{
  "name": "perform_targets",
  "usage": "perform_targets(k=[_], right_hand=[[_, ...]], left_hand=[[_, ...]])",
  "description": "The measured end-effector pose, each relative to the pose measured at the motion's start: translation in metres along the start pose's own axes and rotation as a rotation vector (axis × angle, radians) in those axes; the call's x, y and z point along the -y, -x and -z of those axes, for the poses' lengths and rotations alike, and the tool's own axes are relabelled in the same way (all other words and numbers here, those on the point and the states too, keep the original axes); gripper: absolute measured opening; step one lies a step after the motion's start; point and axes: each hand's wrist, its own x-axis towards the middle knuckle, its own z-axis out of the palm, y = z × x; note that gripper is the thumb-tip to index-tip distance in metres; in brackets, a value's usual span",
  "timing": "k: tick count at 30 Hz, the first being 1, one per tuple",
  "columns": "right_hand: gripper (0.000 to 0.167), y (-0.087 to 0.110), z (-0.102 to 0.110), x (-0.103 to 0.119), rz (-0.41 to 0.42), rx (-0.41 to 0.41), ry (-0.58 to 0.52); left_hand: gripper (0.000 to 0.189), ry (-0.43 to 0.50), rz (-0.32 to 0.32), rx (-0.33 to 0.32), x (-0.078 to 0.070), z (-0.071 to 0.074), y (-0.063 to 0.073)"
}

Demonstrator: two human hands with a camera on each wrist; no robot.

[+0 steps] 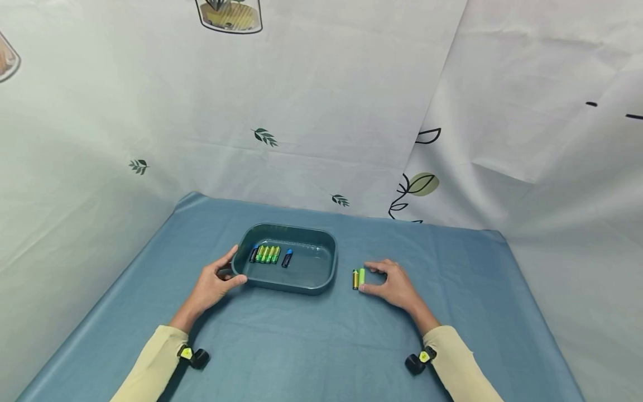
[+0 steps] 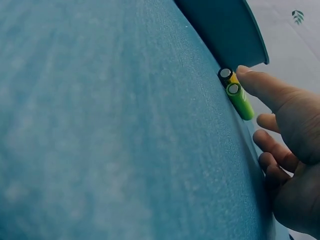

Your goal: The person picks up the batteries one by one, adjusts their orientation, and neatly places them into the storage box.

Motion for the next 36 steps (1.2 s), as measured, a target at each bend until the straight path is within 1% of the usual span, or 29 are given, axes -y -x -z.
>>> perform_targets(k=[5, 17, 23, 28, 32, 36], right_hand=[[0.059, -0.0012, -0.0010, -0.0021, 0.024, 0.013, 0.021], [0.054, -0.0026, -0.0010, -0.0008, 0.038, 0.028, 0.041], [0.051, -0.0028, -0.0013, -0.0010, 0.049, 0.012, 0.050], [0.050, -0.0033, -0.0007, -0.0008, 0.044, 0.005, 0.044], [0.049, -0.0034, -0.0005, 0.0002, 0.023, 0.003, 0.031], [0.050, -0.0031, -0.0004, 0.0013, 0.005, -0.016, 0.025]], left_hand=[[0.087, 0.009, -0.003, 0.003, 0.0005, 0.0002, -0.0005], [0.087, 0.015, -0.004, 0.006, 0.0006, 0.0006, -0.0005], [0.086, 0.015, -0.001, 0.011, 0.0017, 0.0013, -0.0009], [0.085, 0.022, -0.004, 0.013, 0.0018, 0.0017, -0.0009], [0.086, 0.019, 0.003, 0.018, 0.0023, 0.0014, -0.0009], [0.086, 0.015, 0.004, 0.015, 0.0034, 0.0007, -0.0013]])
